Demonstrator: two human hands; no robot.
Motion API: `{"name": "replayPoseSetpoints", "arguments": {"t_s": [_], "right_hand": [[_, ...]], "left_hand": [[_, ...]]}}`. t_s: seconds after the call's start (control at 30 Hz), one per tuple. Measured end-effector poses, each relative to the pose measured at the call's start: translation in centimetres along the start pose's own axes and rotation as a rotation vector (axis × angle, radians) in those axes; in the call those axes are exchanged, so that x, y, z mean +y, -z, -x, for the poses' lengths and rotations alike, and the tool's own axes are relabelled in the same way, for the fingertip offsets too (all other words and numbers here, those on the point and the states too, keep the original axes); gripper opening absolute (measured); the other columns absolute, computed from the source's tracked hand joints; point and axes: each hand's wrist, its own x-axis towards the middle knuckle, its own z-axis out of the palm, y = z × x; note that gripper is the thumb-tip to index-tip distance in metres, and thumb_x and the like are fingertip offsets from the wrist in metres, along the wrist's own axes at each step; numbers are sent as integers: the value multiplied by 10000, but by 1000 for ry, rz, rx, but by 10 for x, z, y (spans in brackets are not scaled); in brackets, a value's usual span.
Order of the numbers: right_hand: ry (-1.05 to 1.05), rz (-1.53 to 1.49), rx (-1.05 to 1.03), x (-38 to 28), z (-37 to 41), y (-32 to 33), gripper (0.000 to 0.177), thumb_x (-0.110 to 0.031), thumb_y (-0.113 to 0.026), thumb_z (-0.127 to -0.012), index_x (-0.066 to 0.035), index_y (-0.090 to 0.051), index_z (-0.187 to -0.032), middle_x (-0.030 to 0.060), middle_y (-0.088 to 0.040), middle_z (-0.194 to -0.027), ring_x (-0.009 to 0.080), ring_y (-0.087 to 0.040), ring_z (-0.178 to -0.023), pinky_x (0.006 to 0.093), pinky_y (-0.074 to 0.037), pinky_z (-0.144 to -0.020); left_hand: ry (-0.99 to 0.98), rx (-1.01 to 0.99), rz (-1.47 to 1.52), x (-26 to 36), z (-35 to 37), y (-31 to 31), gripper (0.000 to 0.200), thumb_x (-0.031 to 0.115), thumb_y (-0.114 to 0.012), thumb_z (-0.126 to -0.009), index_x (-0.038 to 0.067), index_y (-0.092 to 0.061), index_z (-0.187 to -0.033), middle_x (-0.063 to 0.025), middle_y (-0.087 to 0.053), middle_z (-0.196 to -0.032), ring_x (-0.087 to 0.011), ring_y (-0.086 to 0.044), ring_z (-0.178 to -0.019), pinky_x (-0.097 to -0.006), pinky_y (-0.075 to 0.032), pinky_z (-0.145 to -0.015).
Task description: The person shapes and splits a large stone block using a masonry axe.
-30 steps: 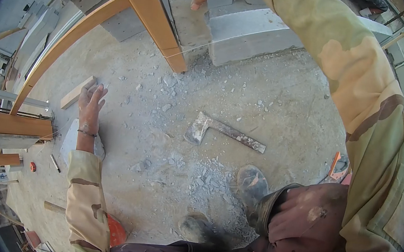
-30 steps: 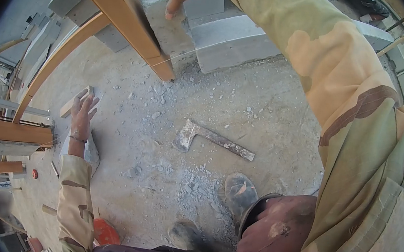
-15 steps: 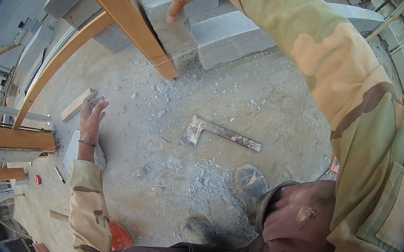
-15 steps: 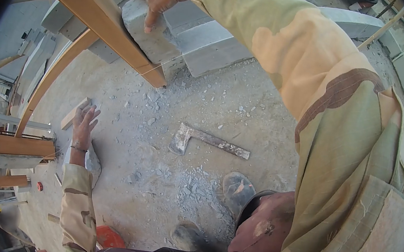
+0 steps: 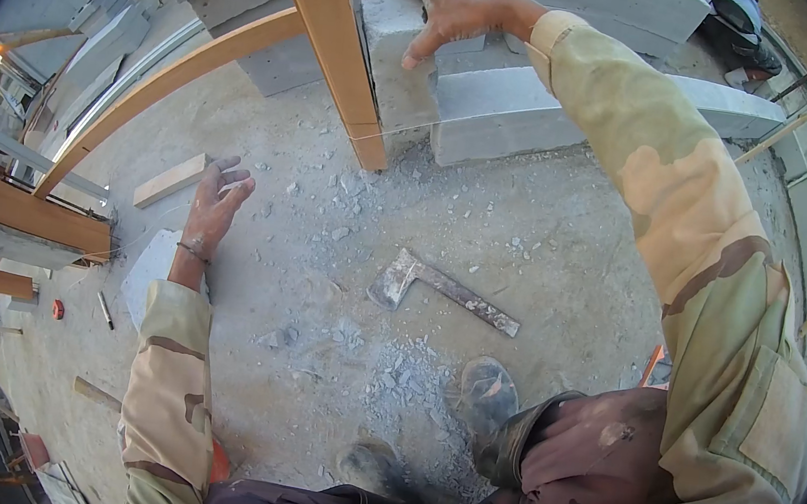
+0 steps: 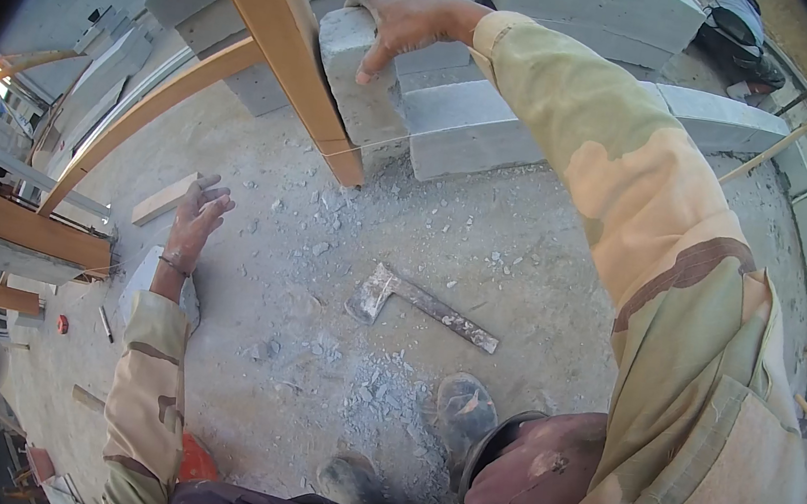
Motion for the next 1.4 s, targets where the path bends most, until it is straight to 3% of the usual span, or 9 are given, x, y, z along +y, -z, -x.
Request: {"name": "replayPoseSetpoints", "arguments": {"t_s": [0.5,0.83,0.97,1.1,1.2,1.23,1.27,1.33,1.4], "right_hand": [[14,30,27,-11,0,-3,1094,-367,-1030,-563,34,-516,-1443,238,-619,-1351,372,-613,-1266,376,-484,-1098],[-31,-14,-35,-18,4,3,1083,-367,-1030,-548,62,-539,-1412,254,-620,-1352,385,-612,-1268,383,-481,-1091],[23,122,1,-16,5,5,1054,-390,-1021,-559,67,-554,-1386,257,-625,-1316,382,-610,-1257,391,-483,-1085],[106,347,222,-33,44,16,982,-342,-997,-580,56,-554,-1361,219,-593,-1302,393,-567,-1245,417,-496,-1059],[333,514,458,-86,103,22,747,-215,-905,-687,37,-554,-1296,190,-599,-1220,398,-552,-1171,460,-533,-981],[382,514,441,-112,126,22,721,-158,-889,-715,23,-554,-1328,179,-579,-1248,387,-553,-1189,442,-523,-1020],[430,512,425,-137,148,18,701,-100,-873,-743,9,-555,-1359,167,-560,-1275,376,-554,-1208,424,-512,-1060],[544,334,447,-173,176,-6,484,-83,-706,-841,-37,-601,-1311,109,-591,-1161,345,-553,-1201,484,-540,-1061],[581,262,347,-187,206,-51,417,-151,-668,-910,-84,-626,-1319,84,-592,-1144,306,-543,-1269,592,-466,-1164]], "left_hand": [[-39,-57,-100,6,7,0,709,400,-744,-948,-6,-494,-1472,-251,-631,-1384,-327,-628,-1267,-428,-507,-1063],[-17,-150,-101,-5,11,-5,643,351,-719,-972,36,-490,-1483,-178,-641,-1356,-253,-638,-1208,-394,-498,-1007],[39,-168,-96,-3,19,-12,595,301,-724,-969,15,-525,-1451,-175,-667,-1305,-229,-638,-1147,-355,-499,-982],[61,-245,-81,-4,24,-15,617,359,-704,-989,-23,-530,-1440,-192,-671,-1311,-259,-641,-1201,-389,-503,-1022],[280,-414,621,1,35,-38,875,646,-575,-994,-92,-486,-1455,-255,-631,-1375,-358,-601,-1316,-491,-472,-1122],[322,-477,818,12,44,-53,1003,752,-518,-977,-111,-444,-1483,-282,-594,-1425,-395,-573,-1357,-533,-448,-1157],[347,-580,1014,24,52,-67,1074,806,-490,-949,-102,-398,-1516,-289,-550,-1472,-413,-553,-1373,-556,-430,-1170],[360,-733,1344,47,72,-95,1179,881,-464,-900,-75,-314,-1574,-294,-473,-1546,-445,-514,-1402,-597,-398,-1186],[341,-868,1508,64,87,-109,1185,900,-477,-876,-33,-314,-1590,-274,-466,-1559,-442,-504,-1412,-606,-385,-1193]]}}
